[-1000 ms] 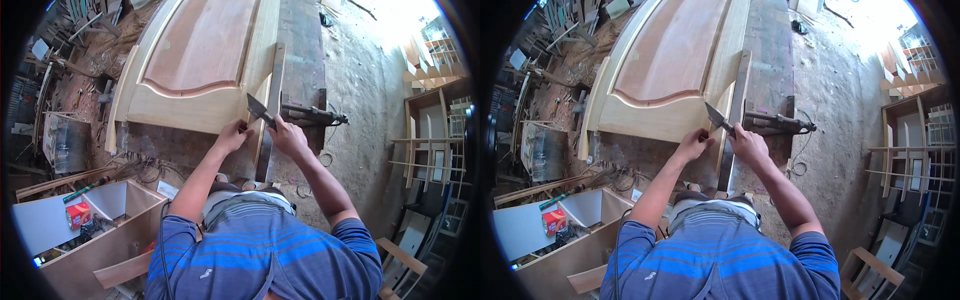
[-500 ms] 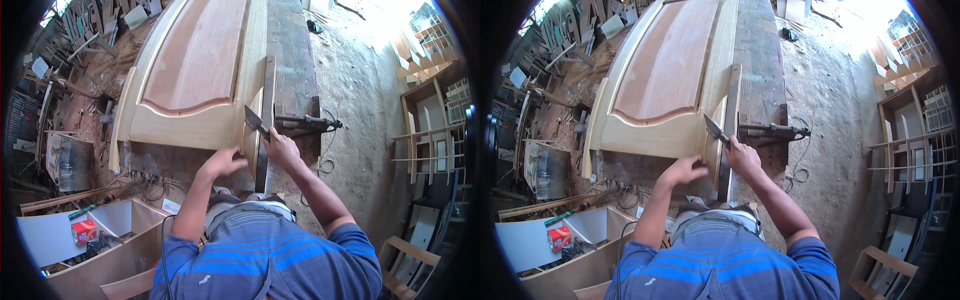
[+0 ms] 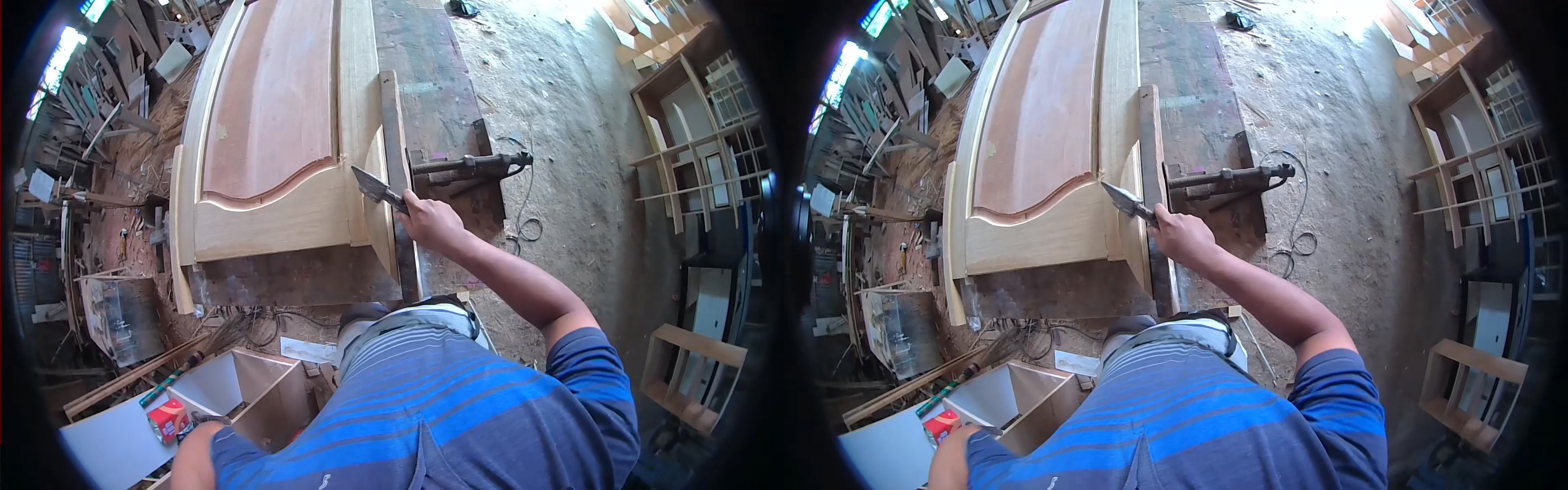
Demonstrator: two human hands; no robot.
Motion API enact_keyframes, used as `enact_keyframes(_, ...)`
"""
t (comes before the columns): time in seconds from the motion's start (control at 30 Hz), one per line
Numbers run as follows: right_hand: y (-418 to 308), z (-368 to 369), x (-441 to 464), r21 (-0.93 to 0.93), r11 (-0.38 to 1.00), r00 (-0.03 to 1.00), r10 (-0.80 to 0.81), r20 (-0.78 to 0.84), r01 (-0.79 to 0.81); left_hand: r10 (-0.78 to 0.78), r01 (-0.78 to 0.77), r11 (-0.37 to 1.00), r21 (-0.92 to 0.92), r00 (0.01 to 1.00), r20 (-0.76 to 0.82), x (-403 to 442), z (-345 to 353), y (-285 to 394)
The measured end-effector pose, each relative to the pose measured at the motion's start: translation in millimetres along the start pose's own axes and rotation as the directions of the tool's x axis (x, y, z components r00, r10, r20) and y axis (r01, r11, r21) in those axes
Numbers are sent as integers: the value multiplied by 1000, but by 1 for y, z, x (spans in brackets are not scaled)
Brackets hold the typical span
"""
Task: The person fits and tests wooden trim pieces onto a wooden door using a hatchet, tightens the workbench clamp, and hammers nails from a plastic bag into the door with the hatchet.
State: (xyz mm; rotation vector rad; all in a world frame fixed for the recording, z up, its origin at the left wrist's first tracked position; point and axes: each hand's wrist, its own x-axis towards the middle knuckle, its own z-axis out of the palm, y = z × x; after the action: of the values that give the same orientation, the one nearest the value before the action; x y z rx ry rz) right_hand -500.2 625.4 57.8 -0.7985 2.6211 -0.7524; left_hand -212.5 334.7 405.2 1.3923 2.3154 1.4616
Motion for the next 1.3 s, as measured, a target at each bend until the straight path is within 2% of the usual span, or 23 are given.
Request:
enact_keyframes(0.1, 1, -3, 4, 6, 1000, 999, -7, 41, 7, -7, 8, 1000, 8, 993, -118, 0, 1, 15)
enact_keyframes(0.2, 7, 5, 4, 53, 999, 999, -2, 32, 1, -90, 89, 996, -20, 924, -371, -13, 11, 25)
enact_keyframes(0.23, 7, 8, 3, 72, 997, 999, 20, 30, -22, -240, 229, 970, -86, 829, -505, -18, 20, 23)
enact_keyframes(0.27, 5, 12, 0, 72, 997, 1000, 26, 6, -26, -428, 386, 900, -204, 687, -587, -26, 31, 15)
enact_keyframes(0.3, 4, 13, 3, 68, 997, 999, 28, -26, -26, -695, 594, 703, -392, 456, -555, -35, 36, -7)
enact_keyframes(0.33, 4, 17, 0, 66, 997, 998, 39, -52, -35, -934, 847, 343, -407, 263, -240, -47, 34, -33)
enact_keyframes(0.37, 6, 20, 1, 48, 998, 998, 32, -46, -30, -996, 877, 89, -471, 67, -63, -84, 67, -68)
enact_keyframes(0.4, 0, 14, 0, 58, 996, 997, 64, -29, -63, -974, 915, -212, -343, -169, 151, -124, 108, -97)
enact_keyframes(0.43, 2, 18, 0, 57, 997, 996, 46, -79, -42, -934, 974, -207, -88, -170, 313, -159, 150, -107)
enact_keyframes(0.47, 3, 23, -1, 58, 998, 992, 29, -124, -21, -722, 995, -73, -63, -9, 692, -214, 192, -129)
enact_keyframes(0.5, -5, 15, 0, 81, 993, 995, 86, -45, -82, -571, 997, -45, -59, 23, 821, -246, 229, -138)
enact_keyframes(0.6, -10, 19, 0, 27, 995, 993, 102, -64, -100, -595, 988, -152, -11, -83, 799, -274, 279, -139)
enact_keyframes(0.67, -14, 18, 0, 43, 993, 992, 113, -50, -111, -645, 984, -178, -14, -106, 757, -285, 287, -144)
enact_keyframes(0.97, -11, 23, 4, 2, 997, 993, 79, -84, -79, -720, 988, -157, -10, -108, 685, -308, 284, -167)
enact_keyframes(1.1, -16, 30, 1, -24, 985, 981, 169, -98, -172, -729, 989, -149, -9, -104, 677, -318, 284, -166)
enact_keyframes(1.3, -21, 35, 1, 16, 981, 976, 192, -104, -191, -742, 993, -117, 34, -110, 662, -321, 276, -182)
